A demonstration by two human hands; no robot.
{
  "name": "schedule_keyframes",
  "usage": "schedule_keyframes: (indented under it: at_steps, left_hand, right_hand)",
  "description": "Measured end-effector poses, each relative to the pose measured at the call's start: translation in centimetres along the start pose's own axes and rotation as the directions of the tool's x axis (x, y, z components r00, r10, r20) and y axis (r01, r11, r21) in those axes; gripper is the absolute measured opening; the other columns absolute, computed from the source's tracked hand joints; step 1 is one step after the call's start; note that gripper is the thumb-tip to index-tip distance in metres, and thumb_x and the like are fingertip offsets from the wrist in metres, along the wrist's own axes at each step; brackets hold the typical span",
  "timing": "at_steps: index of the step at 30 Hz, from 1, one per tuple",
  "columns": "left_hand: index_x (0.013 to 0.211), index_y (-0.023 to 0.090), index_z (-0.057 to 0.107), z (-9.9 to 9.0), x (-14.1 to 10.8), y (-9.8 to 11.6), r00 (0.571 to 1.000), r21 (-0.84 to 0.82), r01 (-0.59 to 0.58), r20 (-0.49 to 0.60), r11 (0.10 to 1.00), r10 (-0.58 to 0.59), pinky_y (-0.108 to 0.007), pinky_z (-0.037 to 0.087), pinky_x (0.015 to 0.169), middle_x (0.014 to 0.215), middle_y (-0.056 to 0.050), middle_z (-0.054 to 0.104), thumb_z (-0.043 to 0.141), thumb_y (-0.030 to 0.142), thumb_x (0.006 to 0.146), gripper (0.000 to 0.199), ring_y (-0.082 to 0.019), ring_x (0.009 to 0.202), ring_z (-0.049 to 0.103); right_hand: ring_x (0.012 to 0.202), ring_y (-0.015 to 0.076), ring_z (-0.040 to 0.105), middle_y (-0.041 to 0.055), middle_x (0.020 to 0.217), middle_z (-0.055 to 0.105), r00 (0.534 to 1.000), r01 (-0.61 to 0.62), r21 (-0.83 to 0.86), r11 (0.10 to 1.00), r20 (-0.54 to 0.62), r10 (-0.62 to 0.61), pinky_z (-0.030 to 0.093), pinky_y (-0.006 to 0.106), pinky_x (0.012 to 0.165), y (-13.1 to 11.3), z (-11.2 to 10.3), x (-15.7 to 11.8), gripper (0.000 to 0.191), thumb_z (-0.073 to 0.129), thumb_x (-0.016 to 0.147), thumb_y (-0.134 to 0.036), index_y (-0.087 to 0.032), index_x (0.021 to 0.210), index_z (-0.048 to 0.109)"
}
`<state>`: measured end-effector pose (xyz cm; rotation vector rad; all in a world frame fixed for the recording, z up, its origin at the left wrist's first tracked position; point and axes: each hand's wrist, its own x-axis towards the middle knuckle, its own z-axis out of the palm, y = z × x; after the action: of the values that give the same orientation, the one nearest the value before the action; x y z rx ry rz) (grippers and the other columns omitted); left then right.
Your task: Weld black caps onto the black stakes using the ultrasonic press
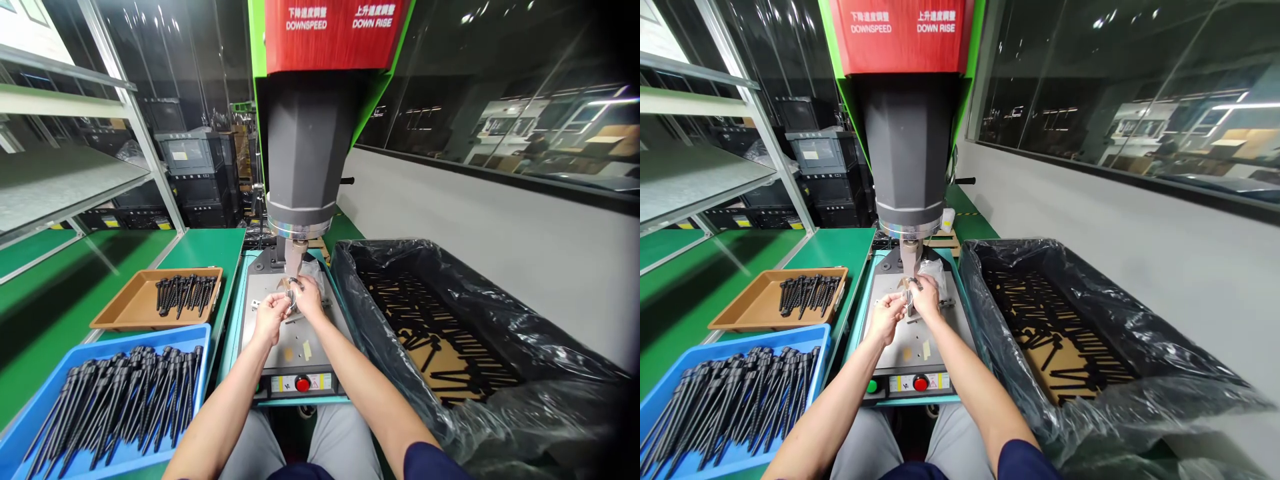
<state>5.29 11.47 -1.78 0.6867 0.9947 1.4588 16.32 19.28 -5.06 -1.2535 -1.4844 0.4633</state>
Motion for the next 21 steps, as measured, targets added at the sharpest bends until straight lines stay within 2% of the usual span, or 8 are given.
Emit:
schedule_keyframes:
  at_steps: [6,10,12,14,17,21]
  left_hand:
    - [0.084,0.013,0.063,0.0,0.2,0.0,1.0,-0.008,0.0,-0.009,1.0,0.0,-0.019,0.036,0.048,0.063,0.003,0.06,0.089,0.039,0.05,0.051,-0.007,0.05,0.053]
    - [0.085,0.013,0.062,-0.3,0.5,-0.4,1.0,-0.013,0.0,-0.008,1.0,0.0,-0.018,0.036,0.048,0.064,0.003,0.06,0.089,0.038,0.05,0.051,-0.006,0.05,0.053]
    - [0.086,0.013,0.062,-0.5,0.6,-0.7,1.0,-0.017,-0.001,-0.019,1.0,0.001,-0.018,0.037,0.048,0.064,0.003,0.06,0.089,0.038,0.05,0.051,-0.006,0.05,0.054]
    - [0.086,0.013,0.062,-0.7,0.6,-0.9,1.0,-0.023,0.006,-0.027,1.0,-0.007,-0.018,0.037,0.048,0.064,0.003,0.06,0.089,0.038,0.05,0.052,-0.007,0.05,0.054]
    - [0.086,0.013,0.062,-0.9,0.6,-1.3,0.999,-0.023,0.02,-0.027,1.0,-0.02,-0.018,0.037,0.047,0.065,0.002,0.06,0.089,0.037,0.05,0.051,-0.007,0.05,0.054]
    - [0.087,0.013,0.062,-1.0,0.4,-1.7,0.999,-0.011,0.018,-0.048,1.0,-0.019,-0.018,0.037,0.047,0.065,0.002,0.06,0.089,0.036,0.051,0.05,-0.007,0.051,0.055]
  right_hand:
    - [0.114,0.0261,0.057,0.0146,0.115,0.065,0.993,0.112,0.015,0.994,-0.049,-0.111,0.043,0.042,0.103,-0.6,-0.2,0.3,0.025,0.05,0.085,-0.031,-0.018,0.097,0.068]
    - [0.113,0.0266,0.058,0.014,0.113,0.066,0.991,0.122,0.028,0.992,-0.062,-0.12,0.043,0.043,0.103,-1.2,-0.9,-0.3,0.029,0.049,0.086,-0.037,-0.019,0.101,0.067]
    - [0.115,0.0279,0.057,0.0139,0.116,0.065,0.996,0.076,0.041,0.996,-0.048,-0.074,0.042,0.044,0.102,-1.4,-1.4,-1.1,0.031,0.05,0.085,-0.039,-0.019,0.101,0.068]
    - [0.113,0.029,0.058,0.0136,0.116,0.066,0.999,-0.033,0.068,0.997,-0.038,0.035,0.045,0.045,0.099,-1.3,-2.0,-2.2,0.033,0.052,0.083,-0.041,-0.019,0.103,0.068]
    - [0.102,0.0288,0.064,0.0132,0.108,0.07,0.981,-0.19,0.128,0.973,-0.012,0.194,0.048,0.044,0.093,-0.8,-2.7,-3.7,0.039,0.052,0.082,-0.044,-0.018,0.107,0.067]
    - [0.093,0.0281,0.066,0.0139,0.098,0.072,0.953,-0.299,0.29,0.909,0.05,0.298,0.05,0.042,0.085,-0.2,-3.7,-5.3,0.042,0.056,0.079,-0.051,-0.016,0.1,0.065]
